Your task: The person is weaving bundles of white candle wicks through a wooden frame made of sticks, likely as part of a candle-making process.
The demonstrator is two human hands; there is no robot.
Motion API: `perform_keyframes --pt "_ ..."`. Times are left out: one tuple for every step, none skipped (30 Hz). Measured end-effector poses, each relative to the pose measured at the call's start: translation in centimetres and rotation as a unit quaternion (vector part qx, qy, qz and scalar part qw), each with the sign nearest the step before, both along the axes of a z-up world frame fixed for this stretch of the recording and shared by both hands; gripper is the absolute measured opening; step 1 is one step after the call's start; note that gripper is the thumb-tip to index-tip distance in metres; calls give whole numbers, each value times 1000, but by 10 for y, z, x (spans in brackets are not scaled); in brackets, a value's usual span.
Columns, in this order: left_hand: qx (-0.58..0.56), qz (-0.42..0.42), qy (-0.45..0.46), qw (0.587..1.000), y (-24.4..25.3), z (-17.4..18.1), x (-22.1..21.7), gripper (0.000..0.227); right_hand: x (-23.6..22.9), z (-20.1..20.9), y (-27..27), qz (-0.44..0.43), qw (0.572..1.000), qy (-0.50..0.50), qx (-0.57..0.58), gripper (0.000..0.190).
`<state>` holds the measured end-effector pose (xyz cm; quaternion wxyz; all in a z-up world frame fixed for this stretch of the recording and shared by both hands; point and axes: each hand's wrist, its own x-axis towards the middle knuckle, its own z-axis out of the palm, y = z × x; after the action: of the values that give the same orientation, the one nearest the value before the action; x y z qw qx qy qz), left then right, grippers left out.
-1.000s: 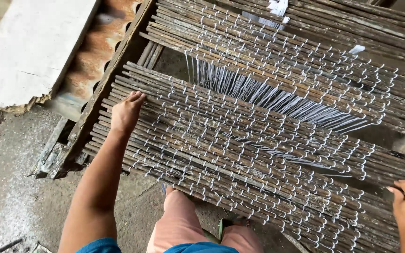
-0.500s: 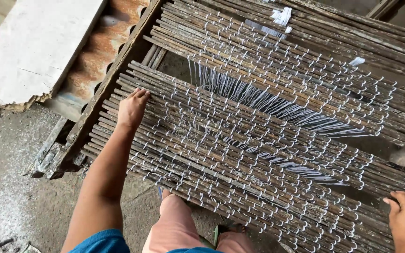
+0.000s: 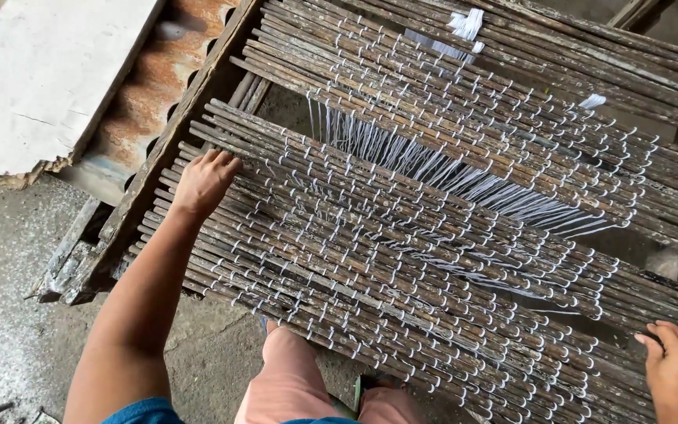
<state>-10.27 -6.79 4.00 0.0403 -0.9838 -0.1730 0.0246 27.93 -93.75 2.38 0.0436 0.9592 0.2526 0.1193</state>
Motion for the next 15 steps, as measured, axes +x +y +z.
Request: perform_keyframes --pt "-5 -5 26 1000 5 -1 3 40 -1 2 3 -14 1000 6 -12 23" --pt "-5 -4 25 1000 4 2 7 40 0 2 2 -13 1000 5 -12 23" --pt "2 -16 21 1000 4 5 10 41 0 3 3 19 1000 -8 0 21" --pt "9 -28 17 999 4 8 13 42 0 3 3 51 998 -22 12 19" --pt "9 -27 16 999 5 8 16 42 2 1 3 52 998 -22 12 19" --pt "5 -32 6 999 6 8 19 38 4 -1 3 51 998 -29 13 19" --pt "0 -38 -4 999 7 9 23 34 5 -4 2 50 998 -35 13 20" --pt "1 -37 -4 999 8 9 24 34 5 -5 3 51 998 -36 14 20" --pt "-5 -44 -10 999 9 10 26 31 5 -5 3 45 998 -35 17 19" --pt "-12 -51 -16 999 9 10 27 28 6 -6 3 39 998 -34 21 18" --pt "-12 -50 -16 999 10 7 25 28 4 -3 4 39 998 -34 20 18" --pt "-21 -58 -29 998 11 4 22 27 2 -1 5 37 999 -25 21 19" --pt "-29 -67 -42 996 13 2 20 27 0 1 7 33 999 -16 21 20" --pt "-29 -67 -42 996 12 2 17 27 0 1 7 34 999 -15 22 20" --pt "-26 -54 -6 998 12 2 13 29 -1 2 7 54 997 -18 42 17"
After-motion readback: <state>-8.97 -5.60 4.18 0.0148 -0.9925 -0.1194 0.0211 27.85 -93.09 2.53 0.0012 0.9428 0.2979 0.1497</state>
